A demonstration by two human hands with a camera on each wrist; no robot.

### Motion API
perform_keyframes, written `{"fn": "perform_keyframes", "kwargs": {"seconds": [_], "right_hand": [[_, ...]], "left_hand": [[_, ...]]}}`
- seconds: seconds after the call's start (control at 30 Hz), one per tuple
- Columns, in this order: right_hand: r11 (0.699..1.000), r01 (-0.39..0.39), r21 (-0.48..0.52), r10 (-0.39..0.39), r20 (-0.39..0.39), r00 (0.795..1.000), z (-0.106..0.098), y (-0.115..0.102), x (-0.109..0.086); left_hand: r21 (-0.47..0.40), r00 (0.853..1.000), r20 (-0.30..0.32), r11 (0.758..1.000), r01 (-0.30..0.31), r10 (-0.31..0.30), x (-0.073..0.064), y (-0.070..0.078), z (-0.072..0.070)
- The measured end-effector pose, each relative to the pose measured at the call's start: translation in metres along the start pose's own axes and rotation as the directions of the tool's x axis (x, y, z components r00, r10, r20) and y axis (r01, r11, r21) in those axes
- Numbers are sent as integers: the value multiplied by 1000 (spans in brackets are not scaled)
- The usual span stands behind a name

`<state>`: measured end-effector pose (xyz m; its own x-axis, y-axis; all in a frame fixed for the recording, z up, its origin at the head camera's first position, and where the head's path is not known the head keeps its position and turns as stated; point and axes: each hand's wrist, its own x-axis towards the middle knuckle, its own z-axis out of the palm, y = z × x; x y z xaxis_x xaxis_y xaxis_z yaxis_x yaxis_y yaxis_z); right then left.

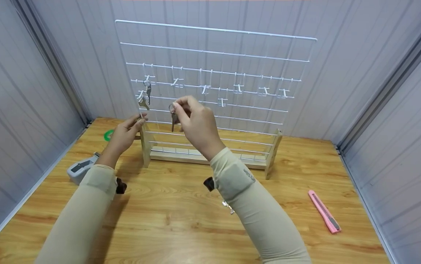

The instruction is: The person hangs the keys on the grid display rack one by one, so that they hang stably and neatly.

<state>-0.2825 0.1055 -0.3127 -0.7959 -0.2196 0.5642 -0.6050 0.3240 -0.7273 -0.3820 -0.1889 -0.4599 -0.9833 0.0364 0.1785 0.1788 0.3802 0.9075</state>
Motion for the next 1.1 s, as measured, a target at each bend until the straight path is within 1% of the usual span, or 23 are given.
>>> {"fn": "perform_keyframes", "kwargs": {"seconds": [0.2, 0.4, 0.53, 0.73, 0.83, 1.1], "right_hand": [[1000, -9, 1, 9, -25, 1000, 1, -1, 20], [999, -47, -9, 46, -71, 996, 7, -5, 39], [997, -72, -38, 68, -103, 992, 13, -6, 48], [986, -104, -132, 86, -139, 987, 18, -3, 53], [976, -127, -176, 102, -147, 984, 19, -2, 54], [951, -148, -272, 113, -141, 984, 20, -2, 58]], "left_hand": [[1, 1000, -1, 1000, 1, -1, 0, 0, 0], [22, 1000, -8, 1000, -15, 15, 1, -1, 0], [16, 1000, -5, 1000, -4, 4, 0, 0, 0], [11, 1000, -1, 1000, 14, -14, -2, 0, 2], [8, 1000, -3, 1000, 13, -13, -1, 0, 1], [3, 1000, -6, 1000, 13, -13, 1, -1, 1]]}}
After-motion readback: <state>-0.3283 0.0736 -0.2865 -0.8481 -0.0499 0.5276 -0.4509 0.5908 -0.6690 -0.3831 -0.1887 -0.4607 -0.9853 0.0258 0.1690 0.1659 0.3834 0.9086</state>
